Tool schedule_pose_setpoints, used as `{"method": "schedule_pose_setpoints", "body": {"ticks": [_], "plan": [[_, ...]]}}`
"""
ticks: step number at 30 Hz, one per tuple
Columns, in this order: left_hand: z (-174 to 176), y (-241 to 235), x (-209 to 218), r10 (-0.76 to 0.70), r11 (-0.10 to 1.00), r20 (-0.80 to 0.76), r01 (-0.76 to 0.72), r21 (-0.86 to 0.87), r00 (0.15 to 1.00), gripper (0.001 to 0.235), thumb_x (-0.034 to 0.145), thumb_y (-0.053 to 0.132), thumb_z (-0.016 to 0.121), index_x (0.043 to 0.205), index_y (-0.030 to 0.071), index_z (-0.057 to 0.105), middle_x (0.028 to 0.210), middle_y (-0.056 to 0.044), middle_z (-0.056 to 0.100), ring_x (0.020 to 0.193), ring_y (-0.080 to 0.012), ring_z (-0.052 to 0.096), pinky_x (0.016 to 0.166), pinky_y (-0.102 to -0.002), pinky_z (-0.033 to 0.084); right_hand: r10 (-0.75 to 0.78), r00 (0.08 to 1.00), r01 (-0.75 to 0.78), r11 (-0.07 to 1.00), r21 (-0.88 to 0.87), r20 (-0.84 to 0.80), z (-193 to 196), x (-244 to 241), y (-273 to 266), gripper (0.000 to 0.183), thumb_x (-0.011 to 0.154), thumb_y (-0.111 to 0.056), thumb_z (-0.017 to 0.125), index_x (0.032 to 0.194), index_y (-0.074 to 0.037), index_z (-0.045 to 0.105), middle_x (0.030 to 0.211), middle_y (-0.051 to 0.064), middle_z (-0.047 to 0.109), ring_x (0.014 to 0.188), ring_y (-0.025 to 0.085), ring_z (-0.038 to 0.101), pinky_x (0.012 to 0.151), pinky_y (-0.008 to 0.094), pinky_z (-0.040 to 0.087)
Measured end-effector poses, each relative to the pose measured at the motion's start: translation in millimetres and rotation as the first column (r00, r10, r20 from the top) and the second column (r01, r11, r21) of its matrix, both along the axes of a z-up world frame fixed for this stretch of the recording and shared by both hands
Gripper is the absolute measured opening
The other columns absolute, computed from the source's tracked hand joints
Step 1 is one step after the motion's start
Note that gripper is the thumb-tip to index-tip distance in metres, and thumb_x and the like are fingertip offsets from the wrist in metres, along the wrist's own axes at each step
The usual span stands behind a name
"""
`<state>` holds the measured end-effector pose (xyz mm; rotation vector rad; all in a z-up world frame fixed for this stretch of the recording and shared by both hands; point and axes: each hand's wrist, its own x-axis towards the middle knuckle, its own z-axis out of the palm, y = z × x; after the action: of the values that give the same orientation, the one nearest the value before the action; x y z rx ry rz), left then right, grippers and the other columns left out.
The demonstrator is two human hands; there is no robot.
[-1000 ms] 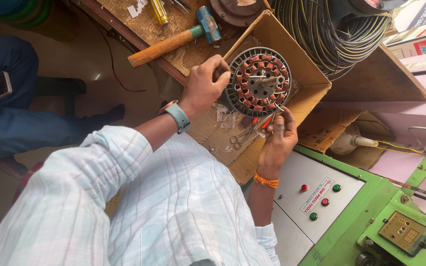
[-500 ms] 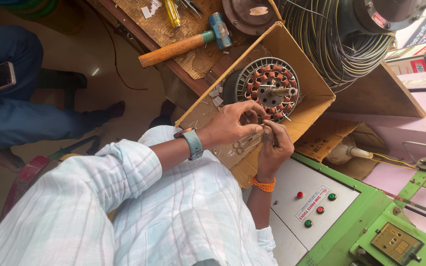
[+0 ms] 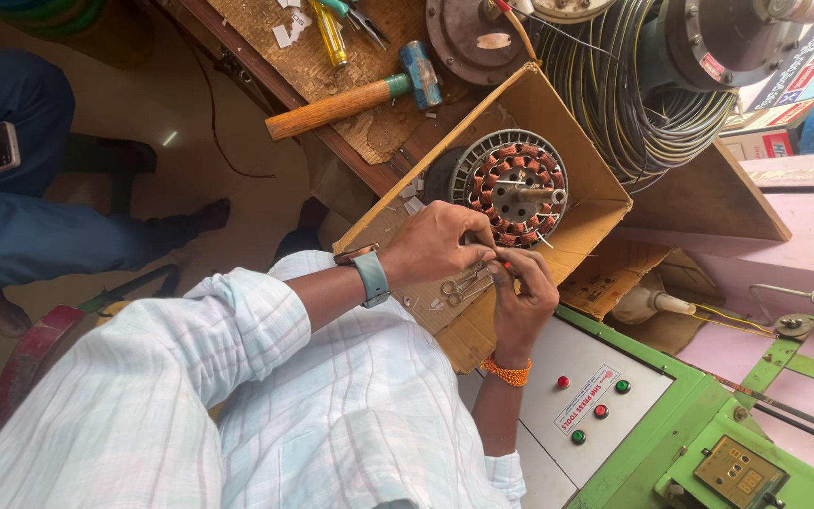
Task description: The person works on a motor stator placed in a cardboard box, using shears to cut and trim white insulating material and inserting it into the stator slots. The person repeatedly cuts small pieces and tucks them into the copper windings.
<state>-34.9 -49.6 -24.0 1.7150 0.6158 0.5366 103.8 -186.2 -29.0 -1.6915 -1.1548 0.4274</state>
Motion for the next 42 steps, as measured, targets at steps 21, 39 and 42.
{"method": "schedule_pose_setpoints", "body": {"ticks": [21, 39, 42], "plan": [[-3.9, 51.3, 61.1, 0.19, 0.44, -0.087, -0.005, 0.898, 0.978, 0.008, 0.081, 0.012, 0.07, 0.086, 0.006, 0.072, 0.101, -0.005, 0.066, 0.102, -0.0223, 0.06, 0.067, -0.034, 0.055, -0.123, 0.988, 0.107, 0.981, 0.162, 0.09, -8.2, 4.6, -4.2, 0.013, 0.086, 0.004, 0.08, 0.096, 0.0, 0.073, 0.097, 0.005, 0.072, 0.102, 0.019, 0.063, 0.091, 0.031, 0.052], [4.1, 56.8, 21.3, 0.248, 0.901, 0.011, -0.235, 0.364, 0.969, 0.016, 0.086, 0.017, 0.074, 0.102, 0.014, 0.075, 0.09, -0.005, 0.072, 0.091, -0.0257, 0.069, 0.078, -0.039, 0.057, -0.033, 0.999, 0.035, 0.985, 0.168, -0.013, -8.0, 12.8, 22.3, 0.005, 0.092, 0.003, 0.075, 0.096, 0.002, 0.073, 0.106, 0.012, 0.073, 0.115, 0.023, 0.068, 0.102, 0.036, 0.055], [-3.5, 61.6, 31.2, 0.082, 0.758, 0.021, -0.076, 0.648, 0.996, 0.02, 0.089, 0.01, 0.069, 0.103, 0.022, 0.077, 0.103, -0.001, 0.067, 0.102, -0.023, 0.06, 0.086, -0.035, 0.055, -0.042, 0.998, 0.049, 0.987, 0.153, -0.05, -10.8, 16.9, 21.0, 0.005, 0.091, 0.003, 0.074, 0.095, 0.003, 0.072, 0.109, 0.015, 0.073, 0.113, 0.023, 0.069, 0.097, 0.034, 0.058]]}}
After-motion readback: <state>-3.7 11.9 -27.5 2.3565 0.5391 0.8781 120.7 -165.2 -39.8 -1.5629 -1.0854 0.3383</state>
